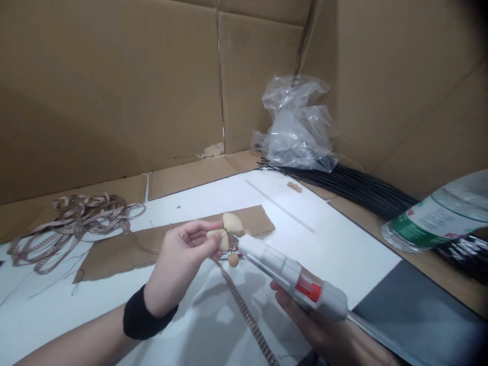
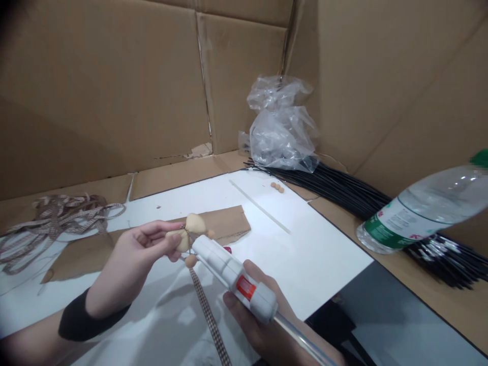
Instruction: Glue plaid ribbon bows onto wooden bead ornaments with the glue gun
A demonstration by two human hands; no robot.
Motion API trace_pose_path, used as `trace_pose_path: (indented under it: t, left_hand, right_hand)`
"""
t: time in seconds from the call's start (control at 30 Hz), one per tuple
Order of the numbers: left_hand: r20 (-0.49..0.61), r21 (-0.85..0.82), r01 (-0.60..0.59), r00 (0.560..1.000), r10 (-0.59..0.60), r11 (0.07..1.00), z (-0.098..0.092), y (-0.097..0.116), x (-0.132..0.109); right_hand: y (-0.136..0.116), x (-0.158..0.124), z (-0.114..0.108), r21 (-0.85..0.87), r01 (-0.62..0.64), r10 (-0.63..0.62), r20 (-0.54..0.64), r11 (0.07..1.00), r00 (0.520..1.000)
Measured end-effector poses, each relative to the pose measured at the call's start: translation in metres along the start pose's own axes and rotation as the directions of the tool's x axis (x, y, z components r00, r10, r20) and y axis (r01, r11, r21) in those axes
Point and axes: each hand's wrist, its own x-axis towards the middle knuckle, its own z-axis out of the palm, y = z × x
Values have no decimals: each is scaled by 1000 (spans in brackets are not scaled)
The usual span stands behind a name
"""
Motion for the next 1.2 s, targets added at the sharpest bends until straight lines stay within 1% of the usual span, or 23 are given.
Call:
trace_pose_path:
  t: [0.2, 0.37, 0.5, 0.57, 0.67, 0.77, 0.83, 0.87, 0.93, 1.0, 1.07, 1.13, 1.2]
  left_hand:
    - [4, -5, -5, 1000, 5, 1000, -1, -1, 0]
    - [-2, -9, -7, 1000, 7, 1000, 0, 0, 0]
    - [-7, -21, -9, 1000, 8, 1000, 1, -1, 1]
    - [-16, -34, -6, 1000, 5, 999, 2, -1, 1]
    - [-26, -49, 0, 1000, -1, 999, 2, -1, 1]
    - [-35, -65, -12, 999, 9, 998, -1, 0, 3]
    - [-60, -81, -18, 998, 13, 997, -3, 2, 4]
    - [-73, -88, -18, 997, 12, 996, -4, 3, 5]
    - [-89, -103, -12, 996, 3, 995, -6, 5, 6]
    - [-86, -113, -4, 996, -6, 994, -7, 7, 6]
    - [-76, -117, 3, 997, -12, 993, -6, 8, 5]
    - [-65, -118, 10, 998, -18, 993, -6, 9, 4]
    - [-55, -121, 19, 998, -26, 992, -5, 11, 2]
  right_hand:
    - [-1, 1, -1, 32, 0, -2, 51, 999, 999]
    - [-3, 2, -3, 56, -18, 16, 30, 998, 999]
    - [-3, 1, 0, 60, -16, 14, 37, 998, 999]
    - [-3, 1, 2, 47, -17, 17, -6, 999, 1000]
    - [-5, 0, 8, 31, -35, 39, -109, 999, 993]
    - [-5, -3, 10, 49, -46, 51, -120, 998, 991]
    - [-2, -8, 8, 38, -53, 58, -136, 998, 989]
    - [0, -10, 6, 18, -68, 70, -163, 998, 984]
    - [8, -11, -1, -53, -145, 128, -234, 988, 964]
    - [18, -5, -10, -122, -242, 198, -293, 962, 935]
    - [27, 9, -16, -148, -265, 206, -326, 953, 923]
    - [35, 29, -19, -155, -220, 154, -352, 963, 923]
    - [42, 48, -16, -162, -154, 92, -339, 975, 936]
